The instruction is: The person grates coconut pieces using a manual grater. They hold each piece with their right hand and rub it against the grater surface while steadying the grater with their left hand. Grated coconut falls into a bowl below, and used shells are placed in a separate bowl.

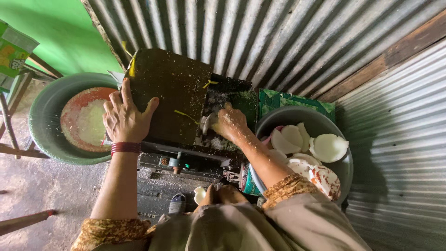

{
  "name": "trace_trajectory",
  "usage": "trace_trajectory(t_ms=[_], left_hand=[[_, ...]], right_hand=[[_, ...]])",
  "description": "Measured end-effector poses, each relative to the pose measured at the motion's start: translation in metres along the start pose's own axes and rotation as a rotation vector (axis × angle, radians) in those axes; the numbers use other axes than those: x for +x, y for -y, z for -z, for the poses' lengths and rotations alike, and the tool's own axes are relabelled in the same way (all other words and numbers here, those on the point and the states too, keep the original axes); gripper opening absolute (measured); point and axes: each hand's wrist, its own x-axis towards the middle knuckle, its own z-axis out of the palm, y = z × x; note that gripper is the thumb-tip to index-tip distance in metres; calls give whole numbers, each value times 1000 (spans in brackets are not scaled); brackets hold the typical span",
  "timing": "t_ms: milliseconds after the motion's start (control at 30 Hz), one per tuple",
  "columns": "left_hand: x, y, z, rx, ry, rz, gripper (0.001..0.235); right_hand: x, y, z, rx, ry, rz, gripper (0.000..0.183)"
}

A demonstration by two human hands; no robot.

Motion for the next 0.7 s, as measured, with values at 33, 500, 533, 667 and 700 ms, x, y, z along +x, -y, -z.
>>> trace_trajectory(t_ms=[33, 500, 533, 667, 700], left_hand=[[-1, 0, 1, -5, 4, 5, 91], [2, -3, 3, -6, 24, 4, 92], [2, -3, 4, -14, 17, -1, 92], [2, -5, 5, -14, 20, 14, 92], [2, -5, 5, -15, 15, 10, 92]], right_hand=[[2, -3, -6, 45, 83, -47, 57], [12, -7, -14, 117, 44, -1, 54], [11, -7, -11, 138, 18, -3, 50], [10, -4, -9, 171, -41, -9, 43], [10, -3, -10, 165, -45, -11, 44]])
